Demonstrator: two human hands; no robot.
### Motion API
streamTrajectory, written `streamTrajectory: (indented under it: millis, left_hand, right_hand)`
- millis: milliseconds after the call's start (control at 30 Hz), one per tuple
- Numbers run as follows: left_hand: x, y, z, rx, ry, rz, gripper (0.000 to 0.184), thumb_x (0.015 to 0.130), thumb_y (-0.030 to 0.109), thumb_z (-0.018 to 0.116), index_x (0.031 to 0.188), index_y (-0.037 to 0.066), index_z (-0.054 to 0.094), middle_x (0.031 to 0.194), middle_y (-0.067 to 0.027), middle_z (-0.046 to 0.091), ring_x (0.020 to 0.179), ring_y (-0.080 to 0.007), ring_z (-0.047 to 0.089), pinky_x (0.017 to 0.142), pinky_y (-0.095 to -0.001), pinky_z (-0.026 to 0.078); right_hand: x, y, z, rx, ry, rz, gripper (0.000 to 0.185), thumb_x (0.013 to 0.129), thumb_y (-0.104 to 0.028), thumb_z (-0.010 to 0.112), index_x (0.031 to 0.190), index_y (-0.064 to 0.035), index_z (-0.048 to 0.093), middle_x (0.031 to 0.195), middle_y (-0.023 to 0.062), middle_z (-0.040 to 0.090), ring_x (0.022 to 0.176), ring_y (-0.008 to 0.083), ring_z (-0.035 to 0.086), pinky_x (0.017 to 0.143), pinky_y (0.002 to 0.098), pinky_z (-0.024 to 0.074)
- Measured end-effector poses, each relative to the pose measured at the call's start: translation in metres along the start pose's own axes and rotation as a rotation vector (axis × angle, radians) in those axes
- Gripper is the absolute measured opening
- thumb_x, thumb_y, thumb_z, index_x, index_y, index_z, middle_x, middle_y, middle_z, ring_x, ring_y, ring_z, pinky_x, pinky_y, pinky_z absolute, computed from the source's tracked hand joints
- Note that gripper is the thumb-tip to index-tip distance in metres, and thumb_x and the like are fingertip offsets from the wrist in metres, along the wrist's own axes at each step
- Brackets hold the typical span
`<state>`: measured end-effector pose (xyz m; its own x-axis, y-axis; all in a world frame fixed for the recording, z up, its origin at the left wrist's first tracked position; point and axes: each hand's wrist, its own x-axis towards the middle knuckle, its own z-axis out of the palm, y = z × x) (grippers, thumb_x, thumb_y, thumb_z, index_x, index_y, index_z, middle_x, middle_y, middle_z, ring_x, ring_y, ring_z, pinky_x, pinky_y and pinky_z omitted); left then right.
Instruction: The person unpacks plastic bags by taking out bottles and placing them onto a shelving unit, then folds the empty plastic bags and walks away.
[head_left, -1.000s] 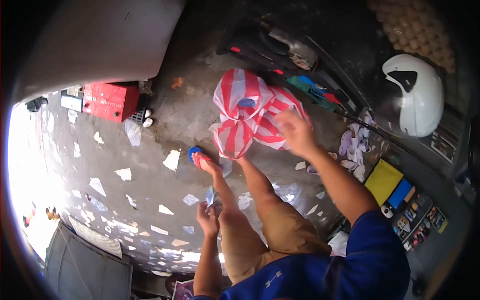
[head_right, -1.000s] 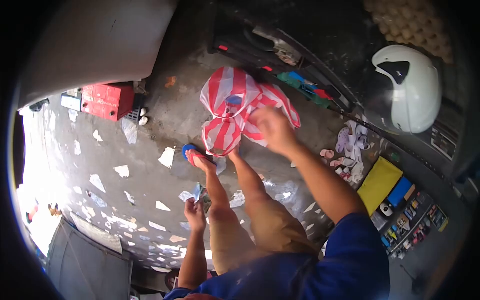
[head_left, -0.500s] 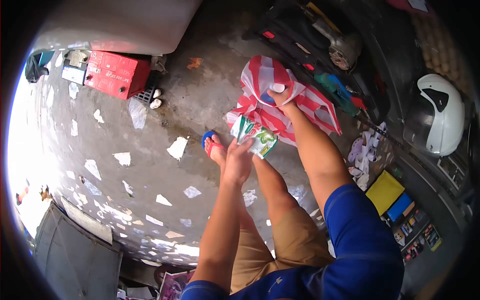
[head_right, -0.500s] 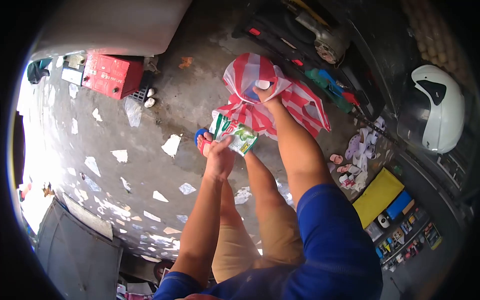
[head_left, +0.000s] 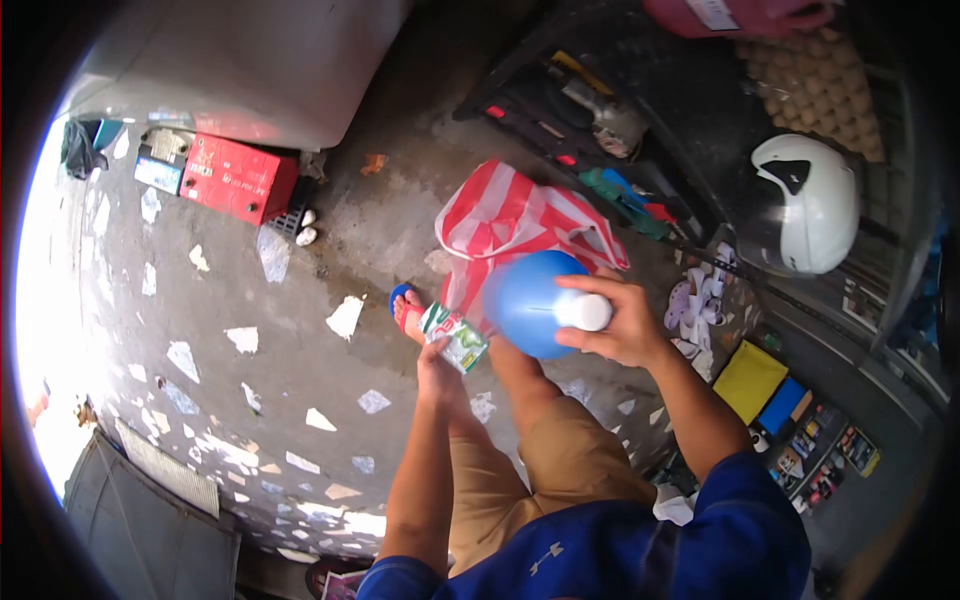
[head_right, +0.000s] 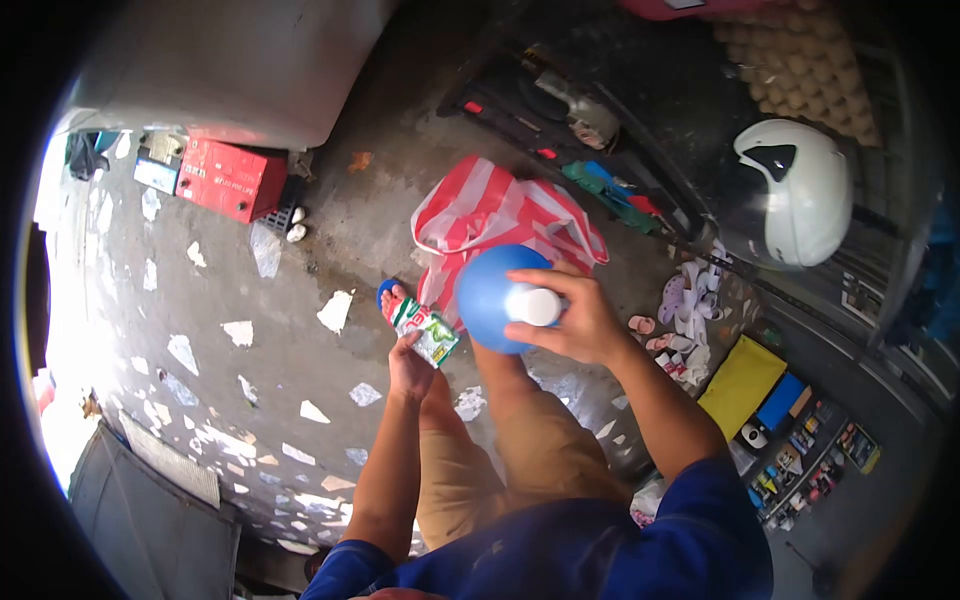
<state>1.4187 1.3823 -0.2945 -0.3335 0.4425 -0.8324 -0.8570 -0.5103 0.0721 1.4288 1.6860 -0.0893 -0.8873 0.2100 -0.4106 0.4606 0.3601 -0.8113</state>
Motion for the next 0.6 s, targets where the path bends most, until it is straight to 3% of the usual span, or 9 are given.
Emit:
streamTrajectory:
  millis: [100,133,200,300,333,367,433,533,600]
  left_hand:
    - [-0.002,-0.008,-0.012,0.121,0.053,-0.006,0.042,0.087,0.011,0.059,0.128,0.004,0.059,0.113,-0.0081,0.070,0.099,-0.0231,0.070,0.091,-0.0387,0.056]
    - [0.001,-0.010,-0.022,0.176,0.056,-0.005,0.040,0.087,0.012,0.060,0.126,0.004,0.060,0.111,-0.0076,0.070,0.096,-0.0217,0.070,0.088,-0.0373,0.057]
    - [0.005,-0.009,-0.040,0.263,0.086,0.002,0.039,0.087,0.014,0.062,0.124,0.005,0.062,0.109,-0.0064,0.071,0.093,-0.0190,0.070,0.083,-0.0350,0.057]
    - [-0.007,-0.001,-0.006,0.281,0.089,0.067,0.033,0.087,0.011,0.063,0.120,0.006,0.063,0.106,-0.0033,0.069,0.092,-0.0179,0.069,0.082,-0.0341,0.056]
    - [-0.004,0.002,-0.013,0.310,0.056,0.051,0.040,0.087,0.012,0.064,0.127,0.010,0.060,0.110,-0.0026,0.068,0.097,-0.0180,0.068,0.085,-0.0346,0.055]
    - [-0.002,0.004,-0.019,0.342,0.026,0.038,0.048,0.086,0.013,0.064,0.133,0.013,0.057,0.115,-0.0018,0.067,0.103,-0.0181,0.066,0.089,-0.0352,0.055]
    - [-0.002,0.005,-0.017,0.364,0.048,0.039,0.043,0.087,0.012,0.064,0.129,0.013,0.059,0.113,-0.0007,0.067,0.100,-0.0169,0.066,0.087,-0.0342,0.055]
    - [-0.004,0.005,-0.031,0.402,0.055,0.027,0.035,0.088,0.012,0.064,0.123,0.013,0.061,0.109,0.0005,0.068,0.097,-0.0159,0.067,0.085,-0.0338,0.055]
    - [-0.005,0.005,-0.032,0.428,0.087,0.033,0.029,0.089,0.011,0.064,0.118,0.013,0.063,0.104,0.0003,0.069,0.092,-0.0155,0.068,0.082,-0.0339,0.055]
  right_hand:
    - [-0.043,-0.043,-0.053,0.341,0.268,0.135,0.054,0.075,-0.013,0.085,0.124,0.0040,0.069,0.104,0.0046,0.071,0.094,0.0098,0.065,0.083,0.0281,0.0523]
    - [-0.054,-0.051,-0.066,0.396,0.391,0.134,0.052,0.074,-0.012,0.084,0.122,0.0035,0.069,0.103,0.0053,0.071,0.092,0.0110,0.066,0.082,0.0272,0.0525]
    - [-0.060,-0.073,-0.096,0.278,0.572,-0.013,0.049,0.075,-0.013,0.082,0.119,0.0040,0.069,0.102,0.0049,0.070,0.088,0.0109,0.065,0.079,0.0260,0.0522]
    - [-0.043,-0.111,-0.133,0.252,0.848,-0.157,0.043,0.078,-0.008,0.080,0.118,0.0045,0.070,0.098,0.0042,0.068,0.083,0.0101,0.064,0.074,0.0243,0.0526]
    - [-0.039,-0.111,-0.151,0.236,0.877,-0.180,0.040,0.081,-0.004,0.079,0.118,0.0050,0.069,0.096,0.0042,0.068,0.082,0.0101,0.064,0.071,0.0237,0.0530]
    - [-0.031,-0.113,-0.164,0.243,0.914,-0.188,0.038,0.082,-0.006,0.080,0.117,0.0050,0.070,0.097,0.0043,0.068,0.082,0.0103,0.065,0.071,0.0242,0.0536]
    - [-0.007,-0.106,-0.190,0.187,0.970,-0.275,0.038,0.082,-0.009,0.082,0.116,0.0037,0.070,0.096,0.0039,0.069,0.077,0.0082,0.062,0.066,0.0228,0.0504]
    - [0.032,-0.077,-0.236,0.186,1.131,-0.231,0.039,0.079,-0.018,0.087,0.111,0.0004,0.073,0.088,0.0007,0.068,0.067,0.0037,0.054,0.056,0.0215,0.0375]
    - [0.057,-0.050,-0.274,0.320,1.320,-0.178,0.039,0.079,-0.021,0.087,0.110,0.0000,0.074,0.090,0.0030,0.070,0.069,0.0075,0.058,0.059,0.0243,0.0431]
